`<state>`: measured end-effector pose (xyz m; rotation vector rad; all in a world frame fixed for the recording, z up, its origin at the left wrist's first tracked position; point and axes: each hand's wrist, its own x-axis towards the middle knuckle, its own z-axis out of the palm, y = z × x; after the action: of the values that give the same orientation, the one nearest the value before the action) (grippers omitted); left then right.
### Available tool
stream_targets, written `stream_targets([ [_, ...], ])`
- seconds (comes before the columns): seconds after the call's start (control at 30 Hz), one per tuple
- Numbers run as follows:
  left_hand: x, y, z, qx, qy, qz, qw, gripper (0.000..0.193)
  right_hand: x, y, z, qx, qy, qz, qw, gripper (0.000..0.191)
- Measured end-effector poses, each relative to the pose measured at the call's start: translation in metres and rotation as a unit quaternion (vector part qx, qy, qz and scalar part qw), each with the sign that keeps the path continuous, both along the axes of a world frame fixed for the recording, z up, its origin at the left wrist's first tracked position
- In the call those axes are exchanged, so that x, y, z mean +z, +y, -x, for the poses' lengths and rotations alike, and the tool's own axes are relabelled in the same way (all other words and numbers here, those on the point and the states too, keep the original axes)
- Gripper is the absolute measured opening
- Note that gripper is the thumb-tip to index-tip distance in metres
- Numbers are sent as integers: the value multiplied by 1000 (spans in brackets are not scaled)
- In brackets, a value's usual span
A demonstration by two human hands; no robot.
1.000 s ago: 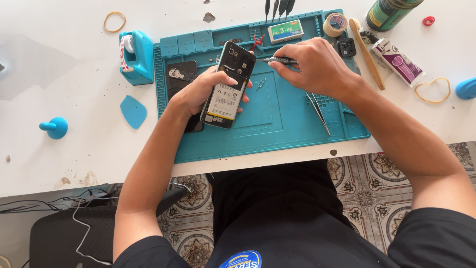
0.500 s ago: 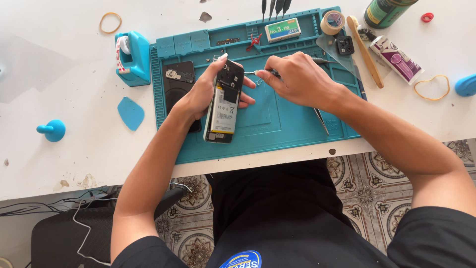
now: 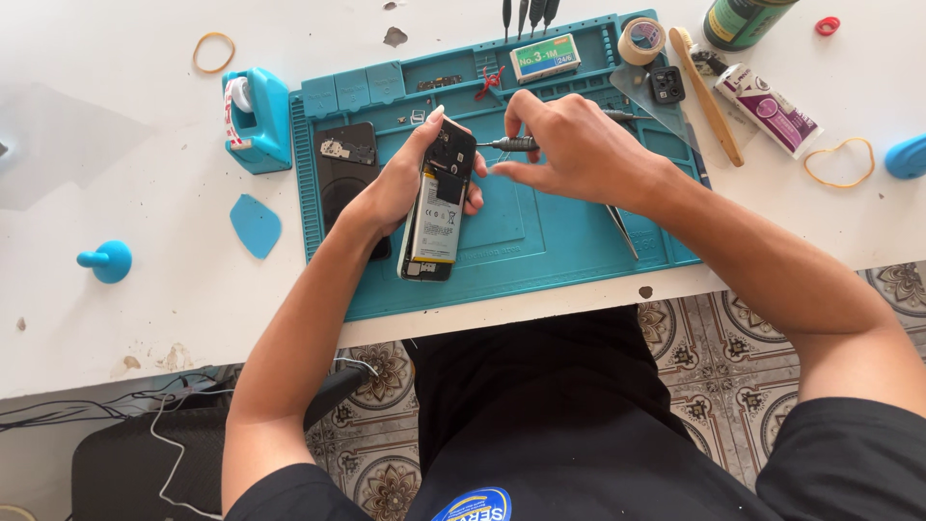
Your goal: The person uses a wooden stick to pry open a smartphone, then removes the back cover and battery. They place the components on a blue mat and use a screwdriver to remove screws from the phone's frame.
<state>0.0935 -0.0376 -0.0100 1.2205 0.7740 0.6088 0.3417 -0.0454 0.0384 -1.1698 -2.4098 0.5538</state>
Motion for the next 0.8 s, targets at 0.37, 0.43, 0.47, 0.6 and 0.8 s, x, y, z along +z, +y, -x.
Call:
stream_targets([
  [0.37, 3, -1, -1, 14, -5, 10, 1000, 65, -4, 5, -2, -21, -42, 20, 999, 41],
  [0.43, 3, -1, 0, 19, -7, 9, 1000, 62, -5, 4, -1, -49, -144, 13, 988, 35],
  [0.47, 3, 0, 0, 21, -7, 10, 1000, 61, -4, 4, -1, -39, -111, 10, 993, 32],
  [0.6, 1, -1, 0, 17, -3, 7, 1000, 66, -1, 3, 0, -39, -48, 28, 998, 49],
  [0.8, 1, 0, 0, 23, -20, 25, 999, 62, 3, 1, 1, -42, -62, 46, 996, 40],
])
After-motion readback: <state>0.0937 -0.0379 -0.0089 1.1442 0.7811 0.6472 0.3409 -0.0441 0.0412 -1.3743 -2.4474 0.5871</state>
